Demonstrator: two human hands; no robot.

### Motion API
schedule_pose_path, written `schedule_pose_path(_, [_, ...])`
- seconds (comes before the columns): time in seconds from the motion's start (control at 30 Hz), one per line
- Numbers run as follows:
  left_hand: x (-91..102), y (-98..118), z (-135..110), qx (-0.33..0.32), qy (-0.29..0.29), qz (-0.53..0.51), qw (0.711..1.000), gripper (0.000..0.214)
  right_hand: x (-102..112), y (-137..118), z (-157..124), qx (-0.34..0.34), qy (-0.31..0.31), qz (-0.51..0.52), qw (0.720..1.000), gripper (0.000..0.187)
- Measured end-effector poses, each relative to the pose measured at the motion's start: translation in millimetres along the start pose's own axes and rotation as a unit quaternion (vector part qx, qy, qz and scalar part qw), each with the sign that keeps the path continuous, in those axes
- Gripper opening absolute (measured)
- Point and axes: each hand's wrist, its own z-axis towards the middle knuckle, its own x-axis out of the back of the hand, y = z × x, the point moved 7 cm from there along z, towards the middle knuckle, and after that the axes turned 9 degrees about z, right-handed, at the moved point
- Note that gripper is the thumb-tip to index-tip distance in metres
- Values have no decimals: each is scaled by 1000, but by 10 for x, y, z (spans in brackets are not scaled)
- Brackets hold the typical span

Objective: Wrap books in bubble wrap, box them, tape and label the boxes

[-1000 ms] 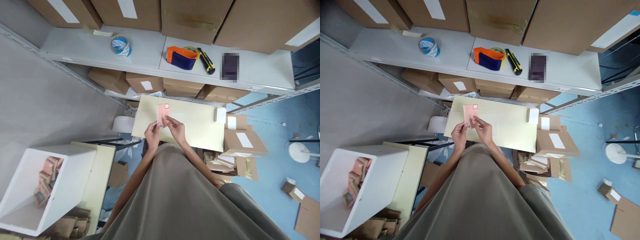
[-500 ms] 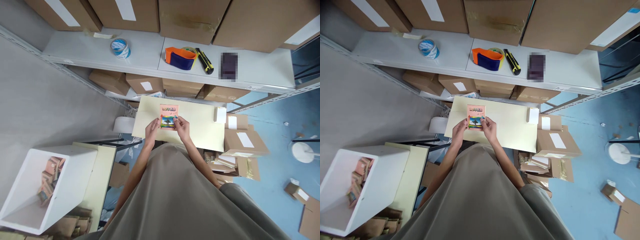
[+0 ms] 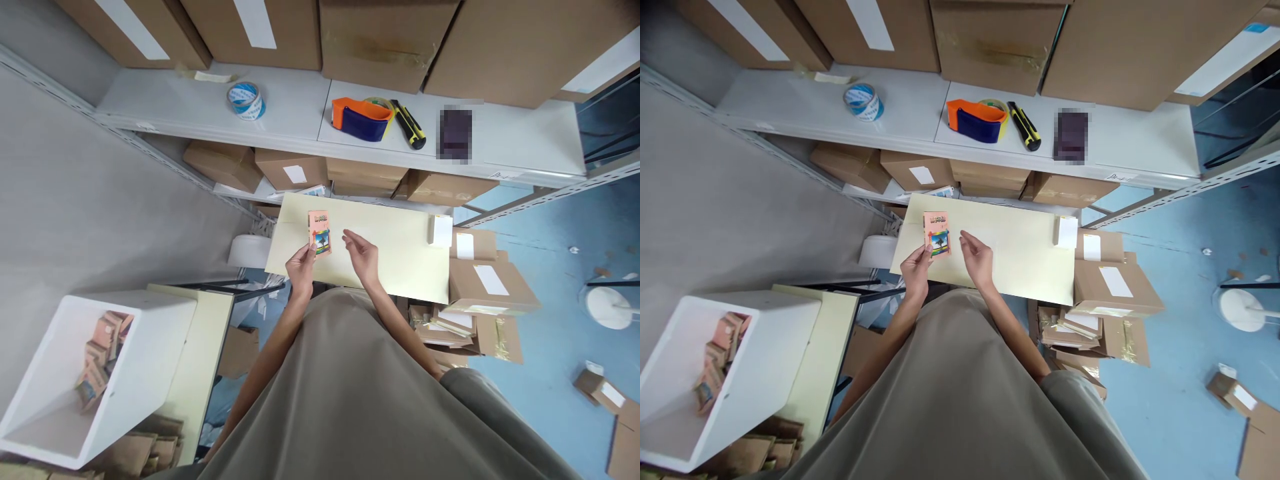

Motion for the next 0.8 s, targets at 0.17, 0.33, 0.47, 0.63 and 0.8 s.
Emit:
schedule_pose_path(0.17, [-183, 194, -246, -95, -49, 88, 990, 31, -265, 56, -169, -31, -60, 41, 997, 62])
schedule_pose_path(0.33, [-213, 222, -335, -139, -99, 111, 979, 37, -98, 15, -140, -24, -20, 35, 999, 52])
schedule_pose_path(0.47, [27, 64, -145, -65, -46, 42, 996, 54, 46, 35, -107, -34, -4, 15, 999, 48])
schedule_pose_path(0.63, [0, -251, -42, 99, -129, -93, 982, 58, 24, 134, -138, -81, -36, 26, 996, 49])
schedule_pose_path(0.8, [112, -299, -62, 89, -44, -87, 991, 57, 48, 45, -133, -15, -10, -32, 999, 52])
